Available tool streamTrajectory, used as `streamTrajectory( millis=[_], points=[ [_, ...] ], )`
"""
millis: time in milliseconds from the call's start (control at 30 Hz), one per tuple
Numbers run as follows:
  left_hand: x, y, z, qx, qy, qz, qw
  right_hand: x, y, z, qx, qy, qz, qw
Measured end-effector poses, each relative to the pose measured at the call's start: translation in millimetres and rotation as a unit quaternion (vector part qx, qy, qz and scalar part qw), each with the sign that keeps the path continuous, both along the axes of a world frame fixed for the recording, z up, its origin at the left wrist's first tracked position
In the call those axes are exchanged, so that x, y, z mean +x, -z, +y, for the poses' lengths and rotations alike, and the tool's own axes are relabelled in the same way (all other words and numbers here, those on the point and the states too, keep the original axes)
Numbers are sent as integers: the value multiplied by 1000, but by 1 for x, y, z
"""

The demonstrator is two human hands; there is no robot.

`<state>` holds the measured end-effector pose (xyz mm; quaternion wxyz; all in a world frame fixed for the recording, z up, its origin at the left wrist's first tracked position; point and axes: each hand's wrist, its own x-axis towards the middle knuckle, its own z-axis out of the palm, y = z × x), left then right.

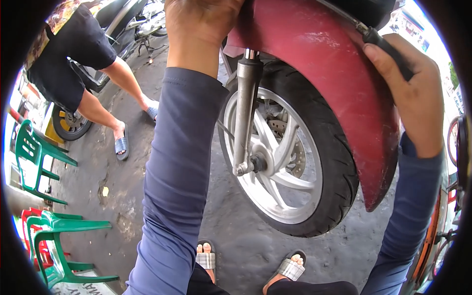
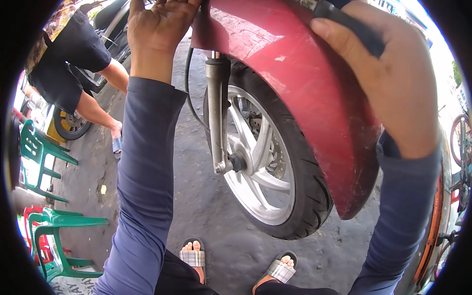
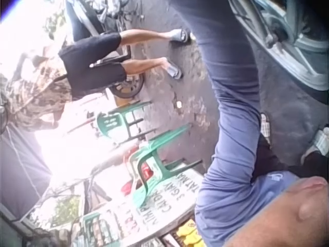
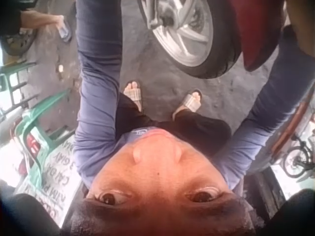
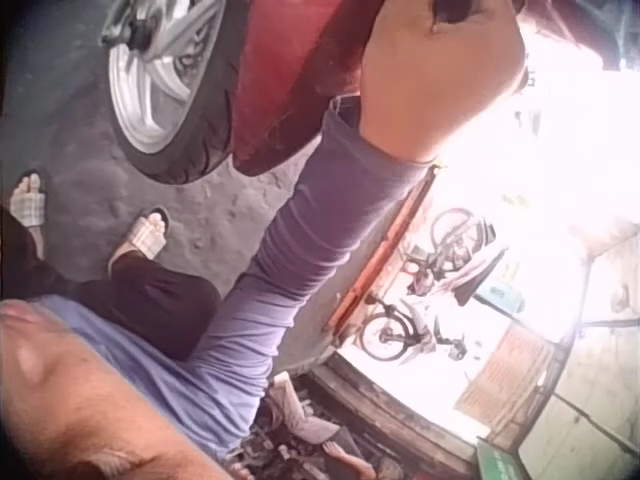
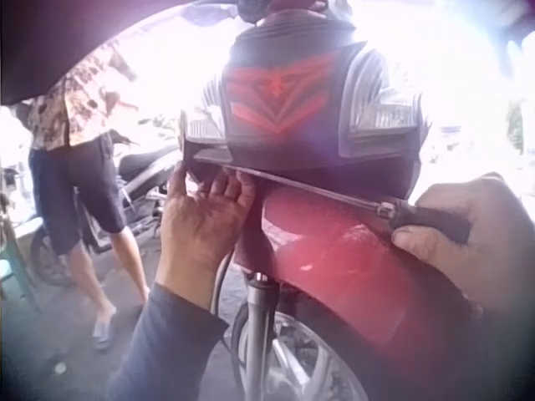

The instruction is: Removing and reattaching the front plastic fairing of a motorcycle using a screwdriver.

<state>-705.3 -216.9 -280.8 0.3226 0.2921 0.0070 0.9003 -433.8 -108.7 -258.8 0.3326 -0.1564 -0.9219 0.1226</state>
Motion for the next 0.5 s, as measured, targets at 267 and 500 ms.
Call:
streamTrajectory(
  millis=[267,500],
  points=[
    [13,8,3,31,7,-22,999,47,10,-57,43,66,-12,997],
    [7,13,18,80,-3,-14,997,76,54,-57,1,100,60,993]
  ],
)
